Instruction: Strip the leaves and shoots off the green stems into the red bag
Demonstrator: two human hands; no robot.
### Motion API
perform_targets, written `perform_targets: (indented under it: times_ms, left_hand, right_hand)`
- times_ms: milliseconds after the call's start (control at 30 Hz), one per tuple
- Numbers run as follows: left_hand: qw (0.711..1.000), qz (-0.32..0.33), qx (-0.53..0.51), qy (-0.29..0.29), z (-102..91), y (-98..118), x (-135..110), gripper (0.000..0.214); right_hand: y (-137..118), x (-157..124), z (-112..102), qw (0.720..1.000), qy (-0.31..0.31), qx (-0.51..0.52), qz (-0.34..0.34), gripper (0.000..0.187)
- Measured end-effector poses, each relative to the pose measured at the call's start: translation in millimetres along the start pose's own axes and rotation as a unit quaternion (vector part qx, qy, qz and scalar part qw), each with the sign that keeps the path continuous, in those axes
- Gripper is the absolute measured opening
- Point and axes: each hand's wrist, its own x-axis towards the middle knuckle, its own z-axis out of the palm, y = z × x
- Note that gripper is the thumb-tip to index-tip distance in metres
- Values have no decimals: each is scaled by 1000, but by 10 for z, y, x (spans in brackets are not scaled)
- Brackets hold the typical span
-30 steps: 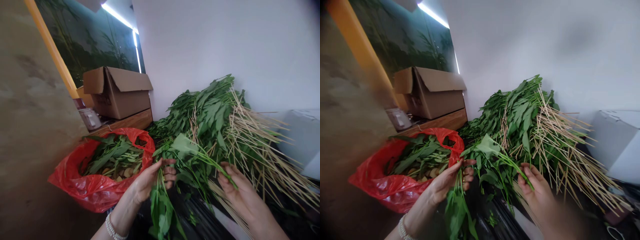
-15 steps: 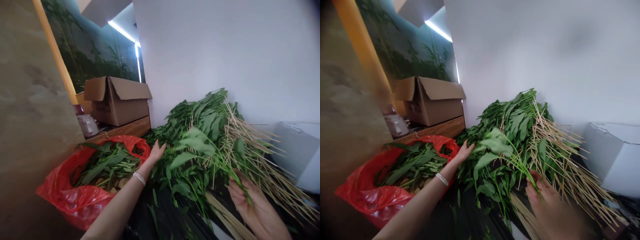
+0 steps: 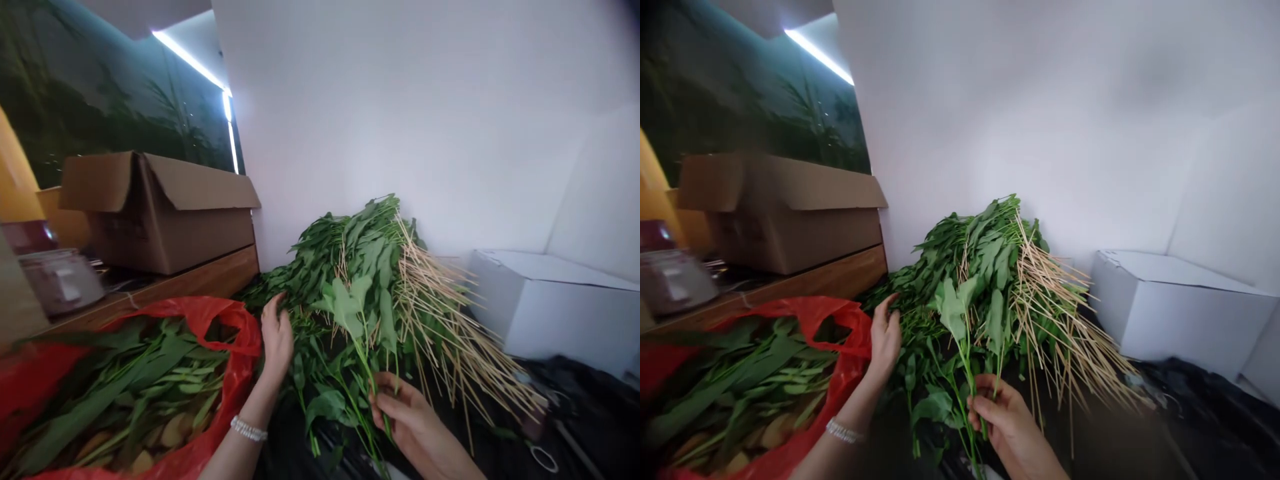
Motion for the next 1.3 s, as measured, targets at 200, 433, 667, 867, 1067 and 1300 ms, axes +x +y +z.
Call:
perform_targets:
  times_ms: [200,433,667,867,1067,1300]
  left_hand:
    - [988,131,-72,36,-156,503,-395,19]
    - [950,299,-81,-35,-173,557,-766,29]
    - [934,325,-29,-147,-146,469,-841,38]
    - [933,309,32,-180,-60,419,-741,26]
    - [943,297,-12,-153,-49,422,-743,23]
    - [948,251,-40,-191,-32,409,-758,23]
  right_hand:
    - [-3,74,25,995,84,-39,-48,37]
    - [31,117,-89,972,154,-154,-88,34]
    - [-20,77,-22,909,183,-341,-152,29]
    - [30,55,-76,816,192,-465,-283,12]
    - [21,1,-91,665,193,-584,-425,14]
    - [30,-14,-72,625,182,-607,-456,21]
